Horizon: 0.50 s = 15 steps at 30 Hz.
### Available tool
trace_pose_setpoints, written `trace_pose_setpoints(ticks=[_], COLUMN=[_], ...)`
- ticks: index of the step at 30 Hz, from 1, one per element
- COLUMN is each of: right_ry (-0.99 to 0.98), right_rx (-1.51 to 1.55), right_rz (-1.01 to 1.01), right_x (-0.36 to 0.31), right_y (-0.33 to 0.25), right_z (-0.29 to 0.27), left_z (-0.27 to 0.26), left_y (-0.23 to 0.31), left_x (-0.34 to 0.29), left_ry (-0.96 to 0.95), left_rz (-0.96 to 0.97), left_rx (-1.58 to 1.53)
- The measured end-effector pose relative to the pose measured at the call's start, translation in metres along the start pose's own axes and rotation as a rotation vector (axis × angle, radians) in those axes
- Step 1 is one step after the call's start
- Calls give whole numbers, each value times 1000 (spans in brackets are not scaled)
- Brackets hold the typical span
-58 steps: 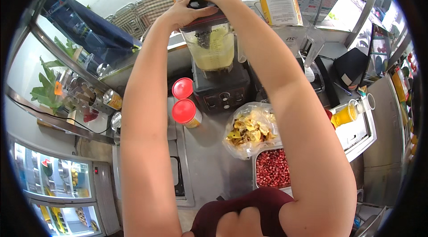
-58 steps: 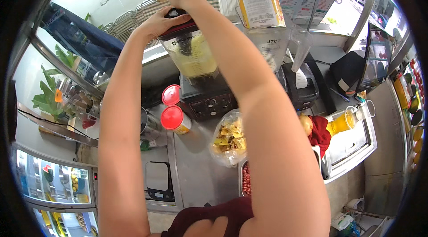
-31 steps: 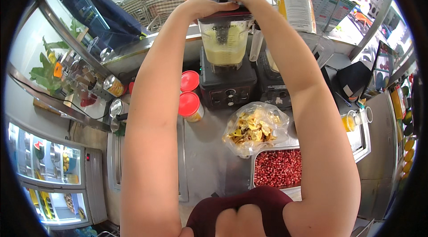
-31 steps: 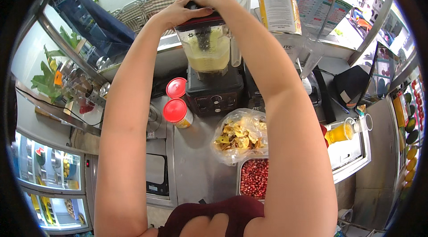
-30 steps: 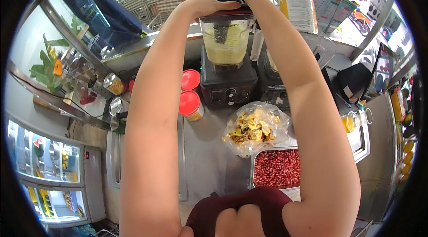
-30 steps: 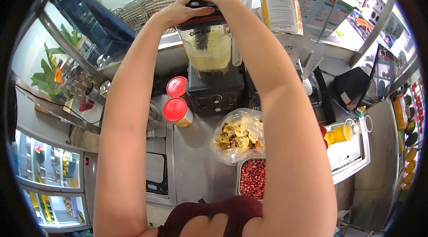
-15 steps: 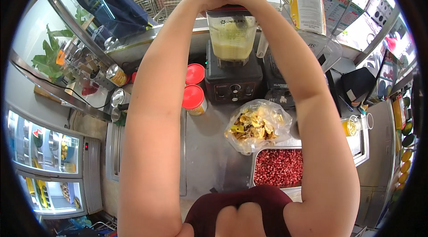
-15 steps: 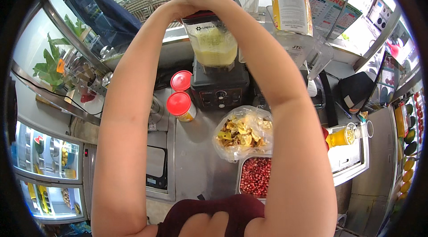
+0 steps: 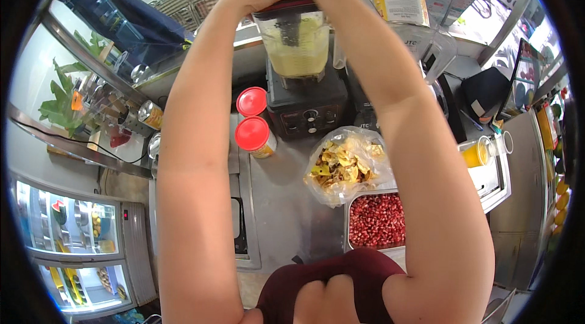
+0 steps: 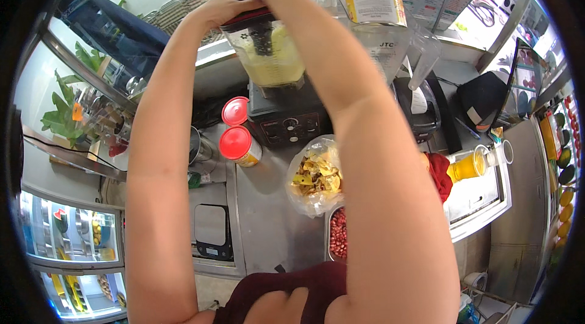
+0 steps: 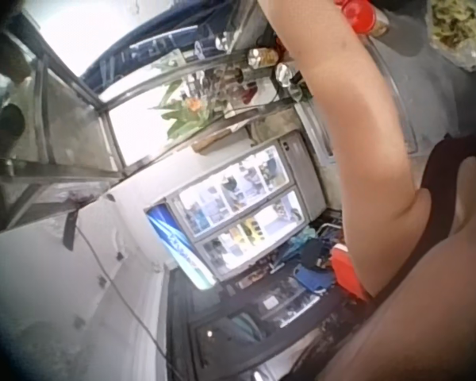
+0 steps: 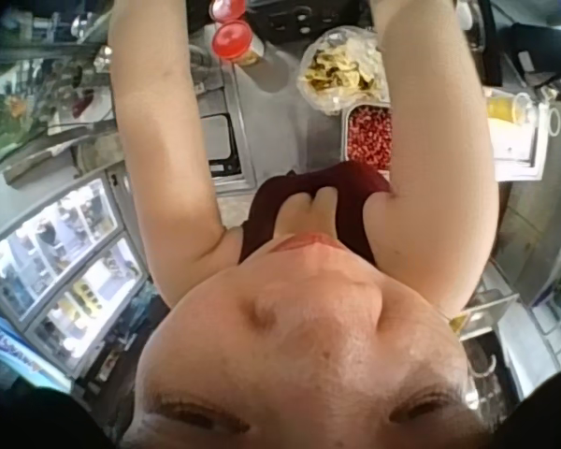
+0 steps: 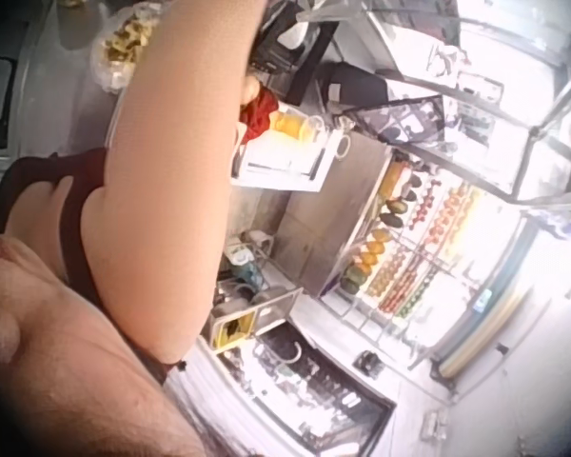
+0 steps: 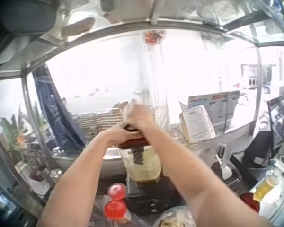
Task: The person prepares a smoothie by adding ingredients from a refrigerator and a cooler into a blender jar, then blends the mixture. They handle a container of greens, a yellow puree, and ice, using a spoon and scoop to transfer items before operating the blender.
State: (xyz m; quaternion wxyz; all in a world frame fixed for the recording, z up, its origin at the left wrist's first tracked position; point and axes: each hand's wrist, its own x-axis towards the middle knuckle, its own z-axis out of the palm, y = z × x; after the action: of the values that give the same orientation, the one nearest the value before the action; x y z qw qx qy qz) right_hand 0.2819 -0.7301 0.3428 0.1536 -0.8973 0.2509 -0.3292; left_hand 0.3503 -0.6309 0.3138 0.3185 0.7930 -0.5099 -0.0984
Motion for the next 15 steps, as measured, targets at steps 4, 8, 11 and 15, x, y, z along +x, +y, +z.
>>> trace_pose_setpoints(ticks=[4, 8, 11, 15], right_ry=[-12, 44, -31, 175], right_rx=[238, 178, -125, -36], right_rz=[-393, -18, -117, -989], right_x=[-19, -5, 7, 32], right_y=[-13, 7, -14, 40], right_z=[6, -15, 21, 27], left_z=[-9, 2, -7, -1], left_y=[-46, -15, 2, -6], left_x=[24, 12, 1, 1], left_ry=[-122, -3, -222, -10], left_rz=[5, -11, 167, -5], left_rx=[43, 45, -94, 75])
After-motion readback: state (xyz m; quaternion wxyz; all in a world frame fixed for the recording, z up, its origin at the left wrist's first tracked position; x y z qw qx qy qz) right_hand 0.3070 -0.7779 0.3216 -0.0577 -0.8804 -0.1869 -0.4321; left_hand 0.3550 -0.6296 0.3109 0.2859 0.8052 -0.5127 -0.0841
